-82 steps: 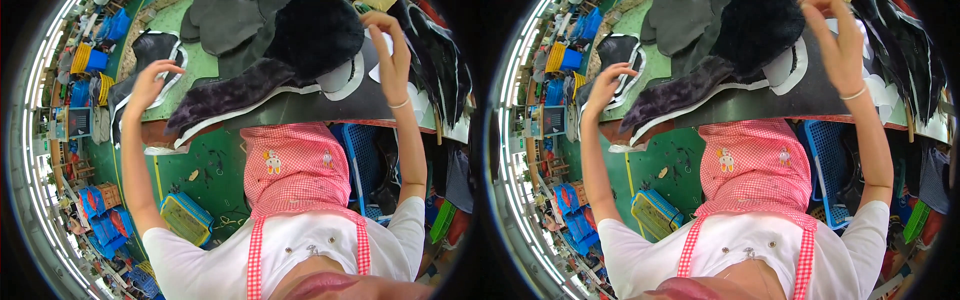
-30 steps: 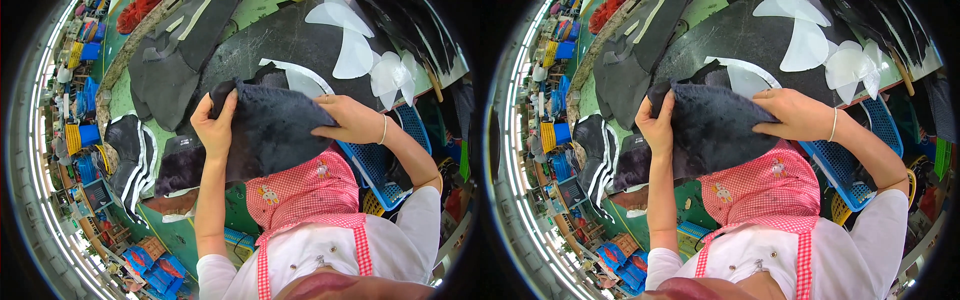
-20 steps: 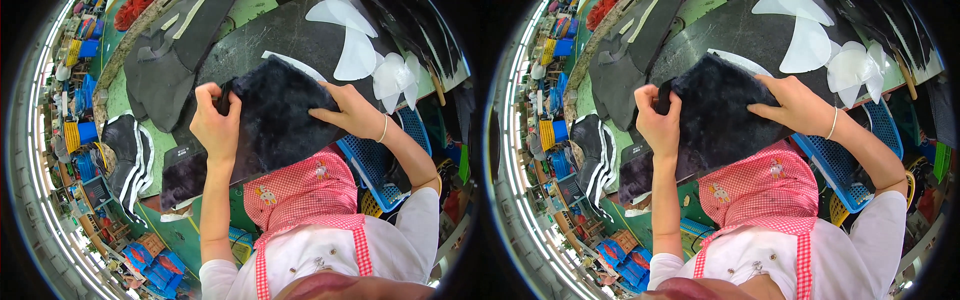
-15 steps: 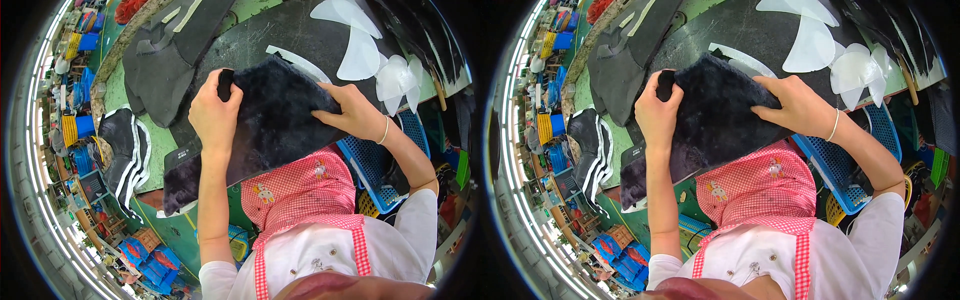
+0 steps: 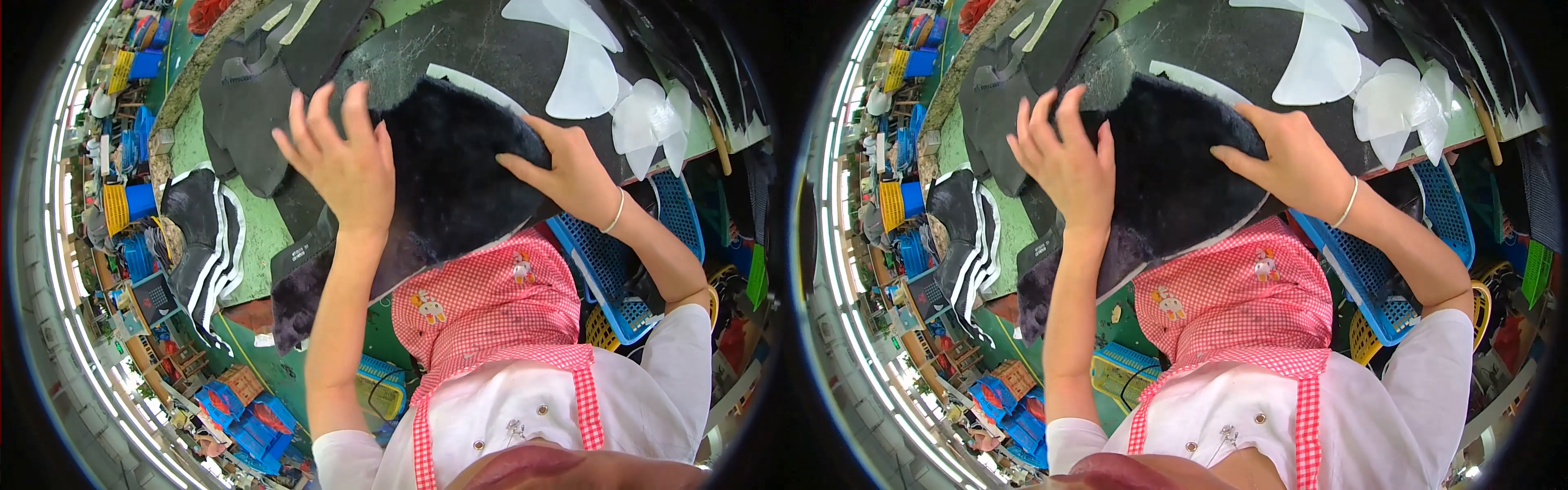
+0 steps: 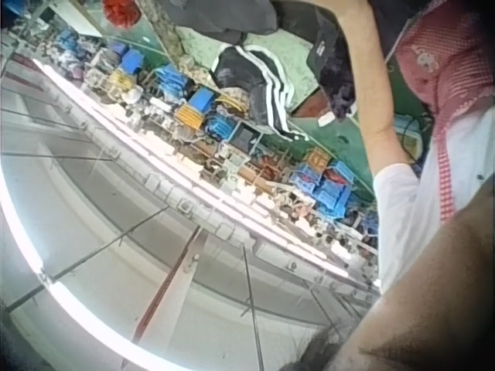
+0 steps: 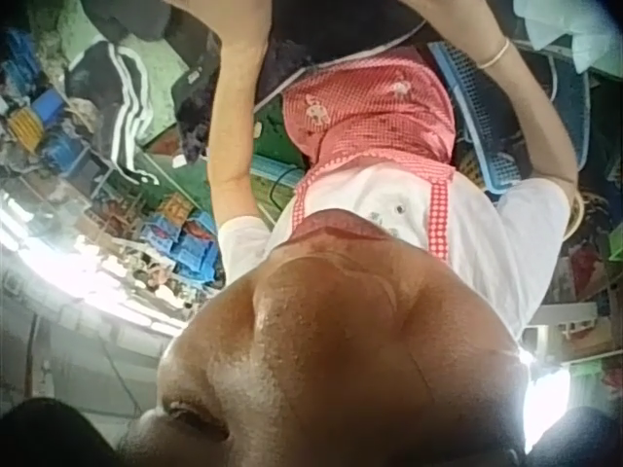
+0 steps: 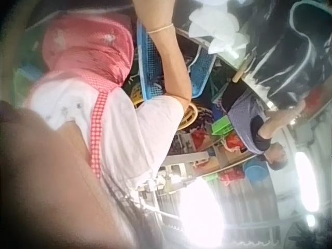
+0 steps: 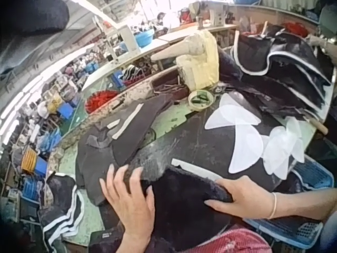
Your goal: Manually aligning and assembling leather shoe upper components and white lining materials at a factory workbench.
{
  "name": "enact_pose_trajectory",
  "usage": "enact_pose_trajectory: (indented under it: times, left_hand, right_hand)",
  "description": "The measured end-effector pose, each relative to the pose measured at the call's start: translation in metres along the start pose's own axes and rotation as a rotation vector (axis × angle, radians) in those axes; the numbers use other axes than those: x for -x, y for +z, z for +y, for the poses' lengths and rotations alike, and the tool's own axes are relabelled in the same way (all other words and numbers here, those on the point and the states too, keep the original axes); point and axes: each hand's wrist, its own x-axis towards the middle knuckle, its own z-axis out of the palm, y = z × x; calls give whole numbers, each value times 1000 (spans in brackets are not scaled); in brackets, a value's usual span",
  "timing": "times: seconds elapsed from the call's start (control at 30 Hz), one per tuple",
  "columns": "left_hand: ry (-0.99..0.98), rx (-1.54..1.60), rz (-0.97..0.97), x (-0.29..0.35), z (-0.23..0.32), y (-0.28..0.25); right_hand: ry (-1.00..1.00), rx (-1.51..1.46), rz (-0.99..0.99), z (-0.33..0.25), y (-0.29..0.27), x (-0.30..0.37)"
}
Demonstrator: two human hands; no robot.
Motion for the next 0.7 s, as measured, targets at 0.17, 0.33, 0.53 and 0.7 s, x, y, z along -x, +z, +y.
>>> enact_pose_trajectory:
  times: [0.17, 0.33, 0.53, 0.7]
  left_hand:
    - [459, -16, 23, 12, -10, -5]
    - [670, 211, -459, 58, -15, -49]
    - [419, 423, -778, 87, -9, -82]
    - [493, 272, -770, 97, -28, -95]
  right_hand:
    - [-47, 124, 32, 2, 1, -7]
    - [-10, 537, -55, 2, -1, -13]
    - [-615, 546, 104, -5, 30, -6]
    - [-662, 726, -10, 15, 28, -23]
